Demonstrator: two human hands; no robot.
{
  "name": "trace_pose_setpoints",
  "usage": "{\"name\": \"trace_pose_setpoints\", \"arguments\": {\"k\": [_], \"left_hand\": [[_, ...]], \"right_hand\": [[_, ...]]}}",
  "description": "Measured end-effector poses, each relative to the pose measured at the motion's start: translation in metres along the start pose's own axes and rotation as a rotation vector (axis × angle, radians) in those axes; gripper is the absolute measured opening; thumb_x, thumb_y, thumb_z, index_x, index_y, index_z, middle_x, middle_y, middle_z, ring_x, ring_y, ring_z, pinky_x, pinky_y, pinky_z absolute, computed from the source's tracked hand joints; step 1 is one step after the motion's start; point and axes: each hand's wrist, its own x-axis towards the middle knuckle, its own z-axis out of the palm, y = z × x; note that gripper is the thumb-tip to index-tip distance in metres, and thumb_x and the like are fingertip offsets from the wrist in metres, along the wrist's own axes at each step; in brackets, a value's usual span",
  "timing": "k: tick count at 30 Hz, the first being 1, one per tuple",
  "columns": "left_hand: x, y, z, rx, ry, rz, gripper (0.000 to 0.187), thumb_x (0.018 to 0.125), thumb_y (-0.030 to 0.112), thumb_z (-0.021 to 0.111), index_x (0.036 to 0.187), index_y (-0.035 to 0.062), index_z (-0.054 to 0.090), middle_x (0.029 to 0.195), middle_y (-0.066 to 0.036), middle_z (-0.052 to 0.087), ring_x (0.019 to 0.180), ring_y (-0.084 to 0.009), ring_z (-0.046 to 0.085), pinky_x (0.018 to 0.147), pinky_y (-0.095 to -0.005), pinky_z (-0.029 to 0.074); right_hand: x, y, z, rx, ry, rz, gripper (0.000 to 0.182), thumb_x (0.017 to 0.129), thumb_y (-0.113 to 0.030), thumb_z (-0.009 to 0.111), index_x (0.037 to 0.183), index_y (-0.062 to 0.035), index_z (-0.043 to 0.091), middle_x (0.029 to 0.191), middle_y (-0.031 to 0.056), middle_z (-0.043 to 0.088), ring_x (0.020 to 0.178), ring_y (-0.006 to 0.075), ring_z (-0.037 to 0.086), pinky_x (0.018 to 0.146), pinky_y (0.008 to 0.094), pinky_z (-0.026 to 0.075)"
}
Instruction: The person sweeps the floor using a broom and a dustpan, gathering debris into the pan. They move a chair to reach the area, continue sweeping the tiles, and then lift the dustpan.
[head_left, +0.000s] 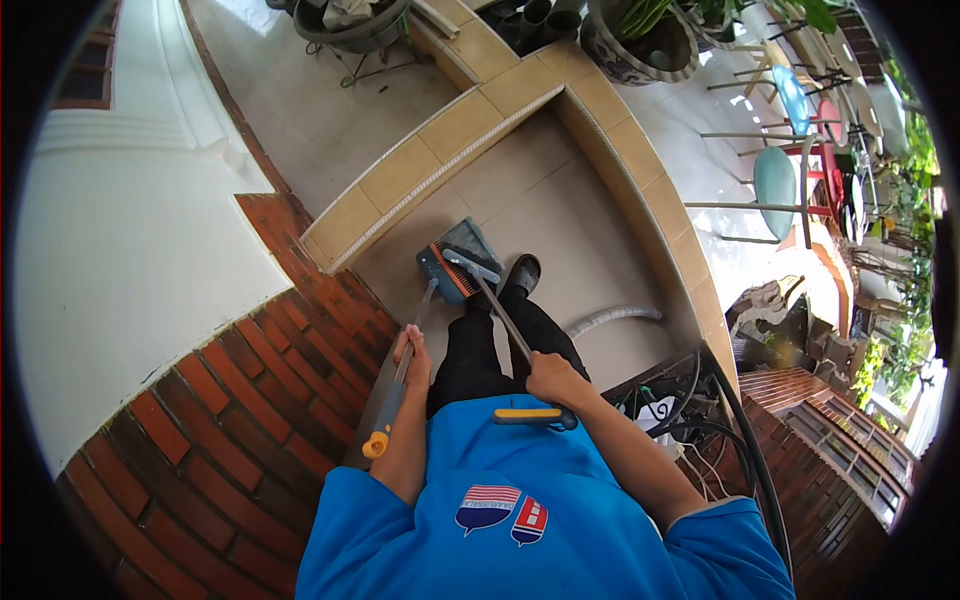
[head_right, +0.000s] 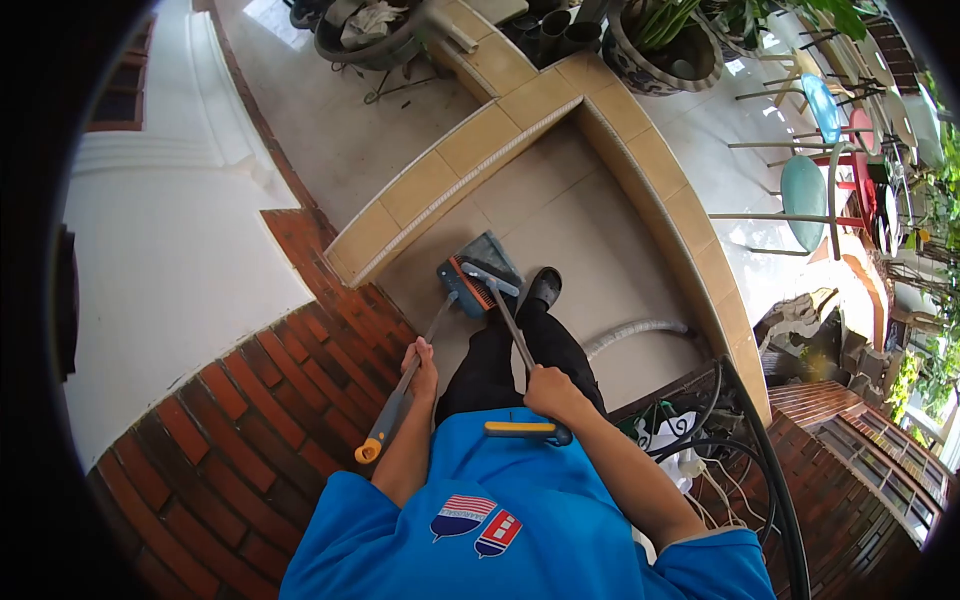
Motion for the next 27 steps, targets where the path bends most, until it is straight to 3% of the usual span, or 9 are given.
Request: {"name": "trace_pose_setpoints", "arguments": {"k": [8,9,12,13,14,18,22,23,27], "left_hand": [[0.002,0.076,0.050,0.042,-0.257,0.359,0.049,0.092,0.041,0.054,0.105,-0.0056,0.063,0.089,-0.020,0.067,0.075,-0.0166,0.062,0.070,-0.0277,0.049],[0.006,0.088,0.059,0.067,-0.298,0.391,0.051,0.092,0.042,0.054,0.104,-0.0060,0.063,0.092,-0.021,0.067,0.076,-0.0164,0.062,0.070,-0.0277,0.048],[0.022,0.113,0.084,0.051,-0.478,0.479,0.053,0.092,0.044,0.053,0.106,-0.0064,0.062,0.085,-0.016,0.066,0.075,-0.0146,0.060,0.071,-0.0267,0.047],[0.028,0.123,0.094,0.050,-0.497,0.494,0.054,0.092,0.045,0.052,0.106,-0.0062,0.062,0.083,-0.014,0.065,0.075,-0.0142,0.059,0.071,-0.0265,0.047],[0.034,0.135,0.104,0.050,-0.516,0.509,0.055,0.092,0.046,0.052,0.105,-0.0061,0.062,0.080,-0.012,0.064,0.075,-0.0138,0.058,0.072,-0.0263,0.047],[0.047,0.187,0.142,0.008,-0.641,0.480,0.058,0.091,0.049,0.050,0.104,-0.0065,0.061,0.073,-0.006,0.057,0.074,-0.0127,0.054,0.071,-0.0254,0.045],[0.057,0.224,0.181,-0.121,-0.725,0.398,0.053,0.093,0.041,0.052,0.106,-0.0106,0.056,0.093,-0.014,0.058,0.084,-0.0188,0.055,0.081,-0.0298,0.050],[0.061,0.232,0.189,-0.156,-0.773,0.385,0.046,0.094,0.035,0.051,0.095,-0.0104,0.054,0.102,-0.020,0.056,0.095,-0.0257,0.057,0.086,-0.0365,0.052],[0.065,0.275,0.227,-0.253,-0.809,0.259,0.040,0.096,0.031,0.048,0.083,-0.0066,0.050,0.109,-0.027,0.055,0.105,-0.0323,0.056,0.086,-0.0405,0.053]], "right_hand": [[-0.065,0.067,-0.041,0.345,0.099,0.078,0.029,0.074,-0.017,0.054,0.093,0.0047,0.055,0.085,0.0270,0.062,0.082,0.0414,0.061,0.078,0.0438,0.048],[-0.059,0.091,-0.026,0.318,0.222,-0.025,0.022,0.076,-0.017,0.055,0.087,0.0020,0.054,0.074,0.0191,0.061,0.062,0.0313,0.062,0.059,0.0384,0.051],[-0.078,0.118,-0.047,0.986,0.042,0.082,0.013,0.079,-0.015,0.054,0.081,-0.0025,0.052,0.064,0.0085,0.055,0.047,0.0185,0.056,0.042,0.0318,0.047],[-0.099,0.119,-0.065,1.305,-0.018,0.154,0.011,0.082,-0.015,0.054,0.079,-0.0060,0.049,0.061,0.0014,0.048,0.043,0.0104,0.050,0.035,0.0251,0.042],[-0.107,0.133,-0.066,1.441,0.035,0.117,0.010,0.082,-0.013,0.053,0.078,-0.0043,0.049,0.061,0.0024,0.049,0.043,0.0119,0.050,0.037,0.0262,0.043],[-0.142,0.176,-0.088,1.365,0.145,0.117,0.009,0.083,-0.007,0.049,0.075,-0.0034,0.048,0.061,0.0024,0.050,0.042,0.0116,0.049,0.038,0.0258,0.041],[-0.170,0.218,-0.086,1.786,0.168,0.152,0.010,0.084,-0.005,0.045,0.075,-0.0050,0.046,0.064,0.0029,0.048,0.045,0.0105,0.049,0.038,0.0275,0.041],[-0.178,0.225,-0.084,1.859,0.192,0.156,0.010,0.085,-0.005,0.044,0.075,-0.0051,0.045,0.065,0.0031,0.048,0.045,0.0104,0.049,0.037,0.0275,0.041],[-0.193,0.244,-0.059,2.035,0.426,0.091,0.009,0.087,-0.009,0.046,0.079,-0.0042,0.048,0.060,0.0042,0.049,0.042,0.0135,0.049,0.037,0.0277,0.041]]}}
